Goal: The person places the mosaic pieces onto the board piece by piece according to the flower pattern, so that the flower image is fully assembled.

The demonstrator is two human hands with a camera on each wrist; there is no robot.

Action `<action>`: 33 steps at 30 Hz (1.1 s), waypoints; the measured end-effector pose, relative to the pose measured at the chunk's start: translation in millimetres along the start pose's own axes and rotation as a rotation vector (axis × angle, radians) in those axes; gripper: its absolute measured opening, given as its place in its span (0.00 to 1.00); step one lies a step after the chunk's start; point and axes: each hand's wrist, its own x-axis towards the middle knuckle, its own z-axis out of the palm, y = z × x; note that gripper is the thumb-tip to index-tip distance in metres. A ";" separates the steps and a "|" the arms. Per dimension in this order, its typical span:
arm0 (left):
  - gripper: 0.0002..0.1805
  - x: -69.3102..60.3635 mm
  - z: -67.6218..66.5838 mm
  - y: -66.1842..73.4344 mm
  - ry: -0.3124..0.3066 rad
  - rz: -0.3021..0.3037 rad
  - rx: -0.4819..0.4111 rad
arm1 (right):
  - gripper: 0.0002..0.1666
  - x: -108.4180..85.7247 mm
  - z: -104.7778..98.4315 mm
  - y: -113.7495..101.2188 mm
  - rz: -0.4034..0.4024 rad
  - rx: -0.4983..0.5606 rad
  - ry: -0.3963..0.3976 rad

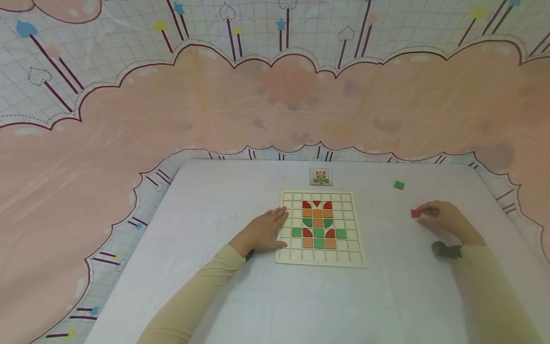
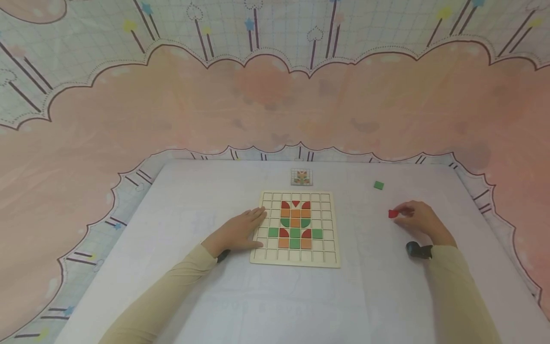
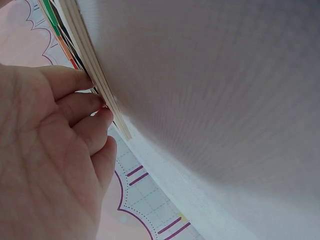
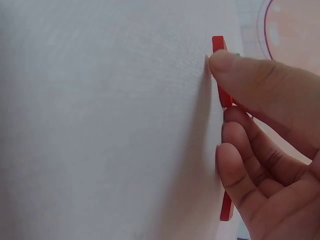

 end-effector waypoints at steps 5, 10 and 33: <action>0.49 -0.1 0.1 -0.2 -0.001 0.000 0.002 | 0.24 -2.6 -0.3 -0.8 -0.039 -0.006 0.024; 0.49 0.4 0.6 -0.5 0.001 0.003 -0.004 | 0.25 -1.4 -0.1 -3.6 -0.061 -0.006 0.029; 0.49 1.4 1.9 -1.1 0.001 0.007 0.009 | 0.22 4.9 6.1 -16.2 -0.107 0.026 -0.001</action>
